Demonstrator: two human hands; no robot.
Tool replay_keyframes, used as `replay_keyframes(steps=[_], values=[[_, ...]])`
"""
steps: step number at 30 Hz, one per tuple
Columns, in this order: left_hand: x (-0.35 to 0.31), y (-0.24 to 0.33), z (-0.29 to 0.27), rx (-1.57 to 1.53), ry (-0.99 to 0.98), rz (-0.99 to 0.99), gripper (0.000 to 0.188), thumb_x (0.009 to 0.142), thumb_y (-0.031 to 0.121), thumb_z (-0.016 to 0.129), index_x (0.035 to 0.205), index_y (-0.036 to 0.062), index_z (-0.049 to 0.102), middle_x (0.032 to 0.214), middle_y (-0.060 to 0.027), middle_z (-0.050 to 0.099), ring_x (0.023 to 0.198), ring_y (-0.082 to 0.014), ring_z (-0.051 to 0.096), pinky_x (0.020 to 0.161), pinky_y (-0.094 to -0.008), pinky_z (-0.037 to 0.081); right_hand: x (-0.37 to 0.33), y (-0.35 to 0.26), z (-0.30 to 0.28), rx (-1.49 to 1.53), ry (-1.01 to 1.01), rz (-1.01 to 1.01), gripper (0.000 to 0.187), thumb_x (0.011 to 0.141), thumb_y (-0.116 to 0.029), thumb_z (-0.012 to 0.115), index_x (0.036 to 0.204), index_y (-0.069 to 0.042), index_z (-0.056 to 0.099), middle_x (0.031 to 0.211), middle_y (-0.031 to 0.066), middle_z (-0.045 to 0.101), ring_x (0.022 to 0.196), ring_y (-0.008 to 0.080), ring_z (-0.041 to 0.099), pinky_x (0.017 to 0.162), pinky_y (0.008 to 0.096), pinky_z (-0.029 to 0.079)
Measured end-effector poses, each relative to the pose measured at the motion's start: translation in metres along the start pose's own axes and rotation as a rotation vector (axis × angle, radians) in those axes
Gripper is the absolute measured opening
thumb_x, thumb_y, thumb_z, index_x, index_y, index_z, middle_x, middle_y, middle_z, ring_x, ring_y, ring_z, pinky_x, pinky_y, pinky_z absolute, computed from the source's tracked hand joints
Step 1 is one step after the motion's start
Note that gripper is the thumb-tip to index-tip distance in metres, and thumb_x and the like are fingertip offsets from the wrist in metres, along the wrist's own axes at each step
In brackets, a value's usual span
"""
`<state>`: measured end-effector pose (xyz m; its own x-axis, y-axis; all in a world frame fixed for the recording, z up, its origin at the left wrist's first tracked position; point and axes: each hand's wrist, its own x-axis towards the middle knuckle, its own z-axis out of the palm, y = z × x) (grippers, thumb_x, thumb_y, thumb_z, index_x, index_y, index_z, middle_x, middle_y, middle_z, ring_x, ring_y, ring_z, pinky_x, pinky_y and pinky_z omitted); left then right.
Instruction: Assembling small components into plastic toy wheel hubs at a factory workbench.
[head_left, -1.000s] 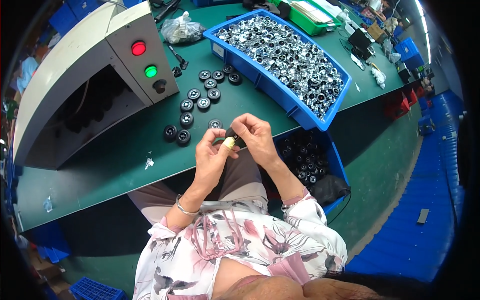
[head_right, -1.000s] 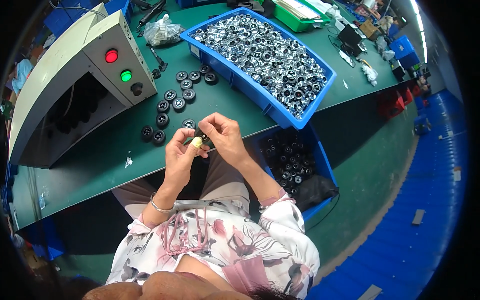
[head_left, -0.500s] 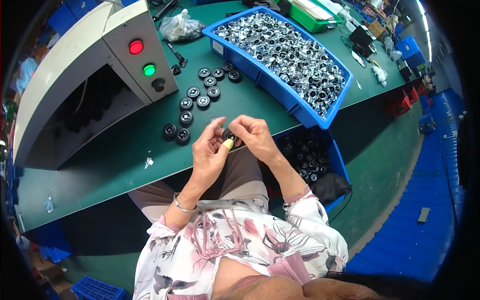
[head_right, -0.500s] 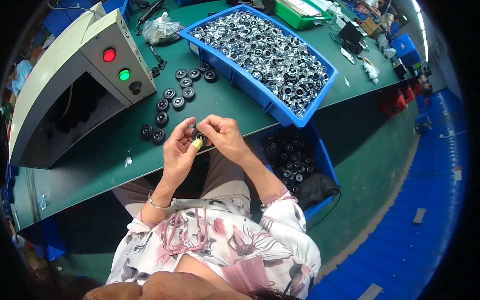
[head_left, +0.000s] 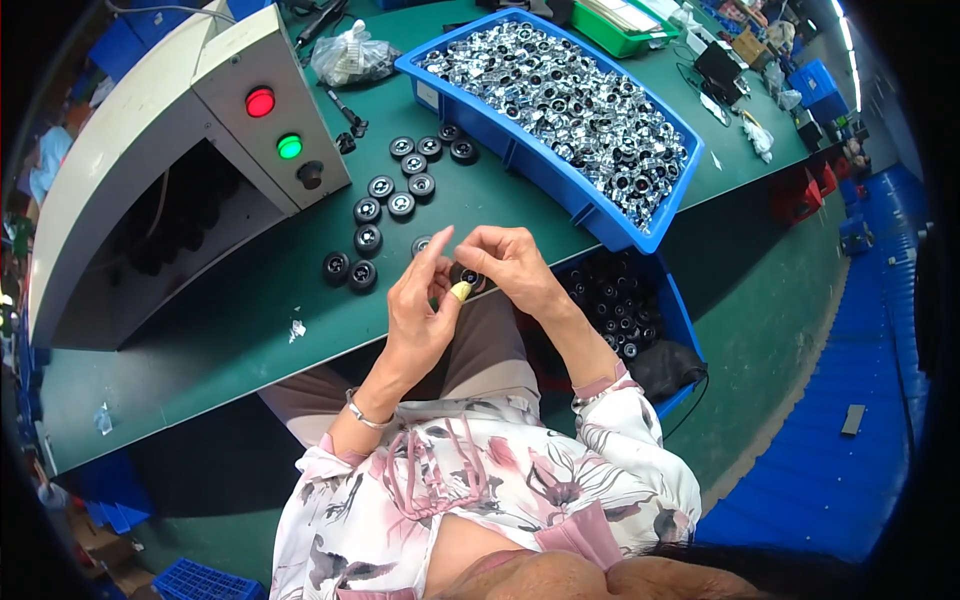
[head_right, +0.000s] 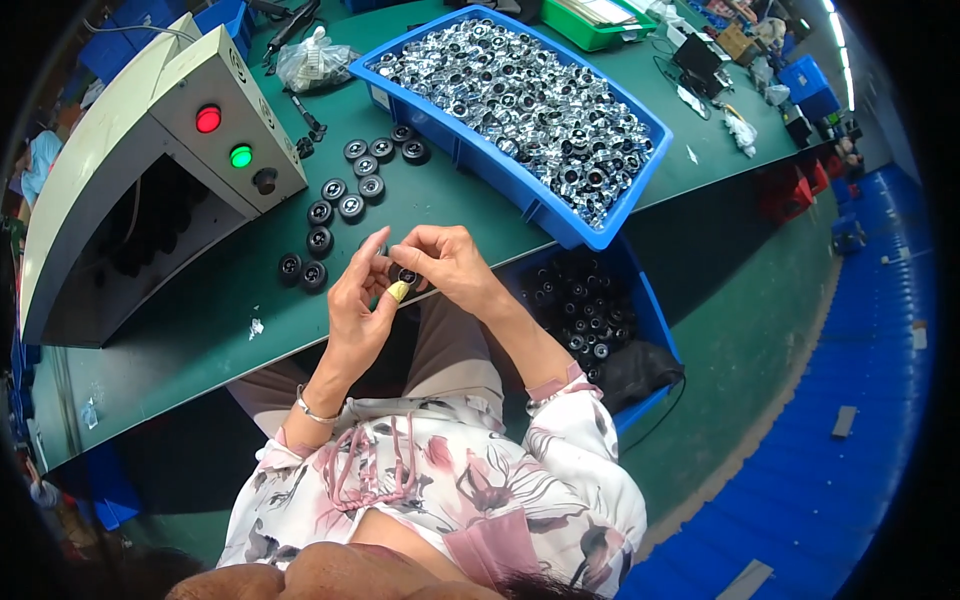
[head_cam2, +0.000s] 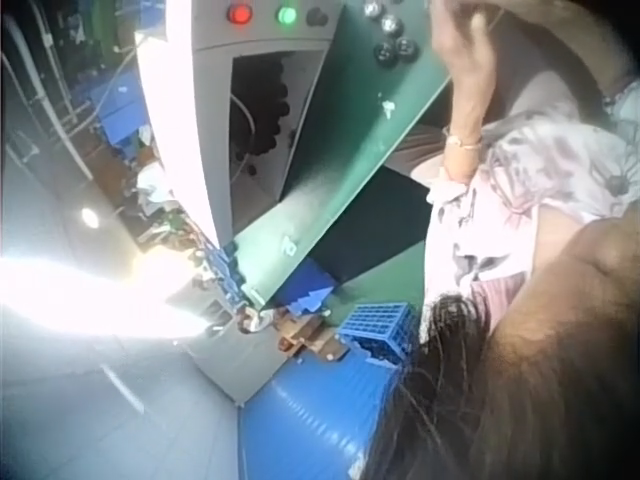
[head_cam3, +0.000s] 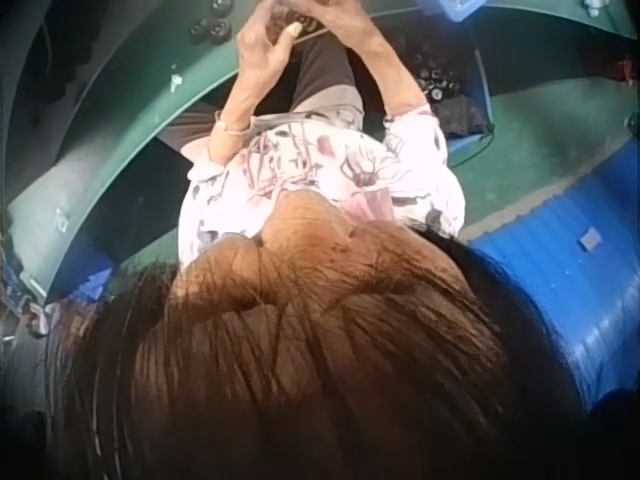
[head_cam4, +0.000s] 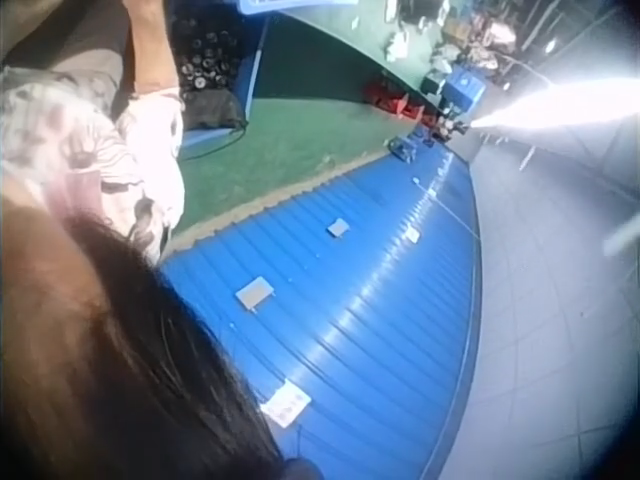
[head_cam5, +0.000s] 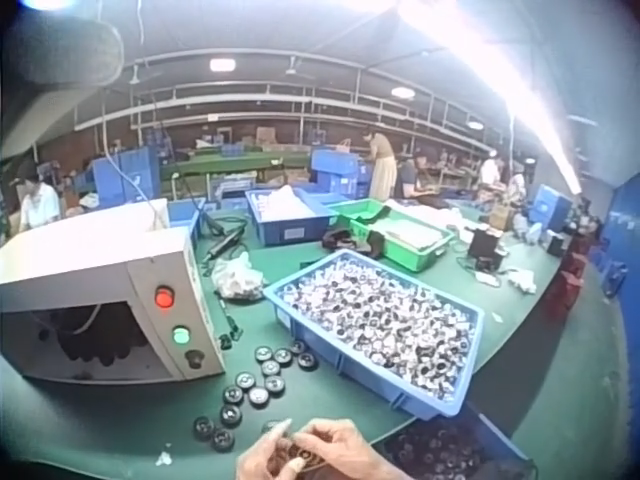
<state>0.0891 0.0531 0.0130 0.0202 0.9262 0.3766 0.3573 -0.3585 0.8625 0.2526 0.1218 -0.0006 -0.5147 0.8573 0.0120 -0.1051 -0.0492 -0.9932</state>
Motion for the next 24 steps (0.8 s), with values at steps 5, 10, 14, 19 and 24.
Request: replay_keyframes(steps=[5, 10, 14, 19, 24], values=[[0.009, -0.018, 0.003, 0.013, -0.007, -0.036, 0.040, 0.081, -0.013, 0.063, 0.119, -0.0024, 0.063, 0.092, -0.0087, 0.063, 0.073, -0.0124, 0.060, 0.064, -0.0274, 0.051, 0.021, -0.016, -0.011, -0.355, 0.225, 0.014, 0.024, 0.100, -0.019, 0.061, 0.109, 0.000, 0.071, 0.076, 0.0026, 0.067, 0.068, 0.0044, 0.062, 0.055, 0.0210, 0.050], [0.025, -0.017, 0.008, 0.194, -0.024, 0.079, 0.032, 0.082, -0.007, 0.067, 0.114, -0.0039, 0.063, 0.089, -0.0151, 0.060, 0.069, -0.0245, 0.061, 0.063, -0.0331, 0.050, 0.078, -0.009, -0.017, -1.184, 0.481, -0.409, 0.027, 0.093, -0.017, 0.066, 0.112, 0.001, 0.061, 0.084, 0.0205, 0.070, 0.072, 0.0431, 0.068, 0.063, 0.0477, 0.056], [0.029, -0.018, 0.010, 0.317, -0.061, 0.108, 0.032, 0.083, -0.006, 0.065, 0.115, -0.0052, 0.061, 0.099, -0.0193, 0.061, 0.075, -0.0344, 0.061, 0.071, -0.0387, 0.051, 0.115, -0.004, -0.020, -1.426, 0.353, -0.060, 0.027, 0.092, -0.024, 0.067, 0.102, -0.001, 0.059, 0.079, 0.0219, 0.071, 0.077, 0.0410, 0.072, 0.068, 0.0490, 0.058], [0.023, -0.014, 0.000, 0.315, 0.006, 0.057, 0.037, 0.087, -0.005, 0.061, 0.124, -0.0084, 0.057, 0.108, -0.0208, 0.057, 0.089, -0.0353, 0.067, 0.076, -0.0413, 0.055, 0.090, -0.005, -0.018, -1.190, 0.410, -0.244, 0.035, 0.086, -0.027, 0.076, 0.106, -0.001, 0.064, 0.083, 0.0159, 0.071, 0.073, 0.0324, 0.071, 0.065, 0.0423, 0.056], [0.024, -0.017, -0.014, -0.744, -0.012, -0.337, 0.035, 0.099, 0.014, 0.063, 0.128, -0.0061, 0.060, 0.107, -0.0060, 0.067, 0.084, -0.0095, 0.061, 0.073, -0.0256, 0.052, 0.020, -0.044, 0.007, -0.663, 0.119, -0.508, 0.040, 0.073, -0.017, 0.086, 0.104, -0.001, 0.065, 0.081, 0.0049, 0.054, 0.066, 0.0154, 0.053, 0.060, 0.0293, 0.046]])
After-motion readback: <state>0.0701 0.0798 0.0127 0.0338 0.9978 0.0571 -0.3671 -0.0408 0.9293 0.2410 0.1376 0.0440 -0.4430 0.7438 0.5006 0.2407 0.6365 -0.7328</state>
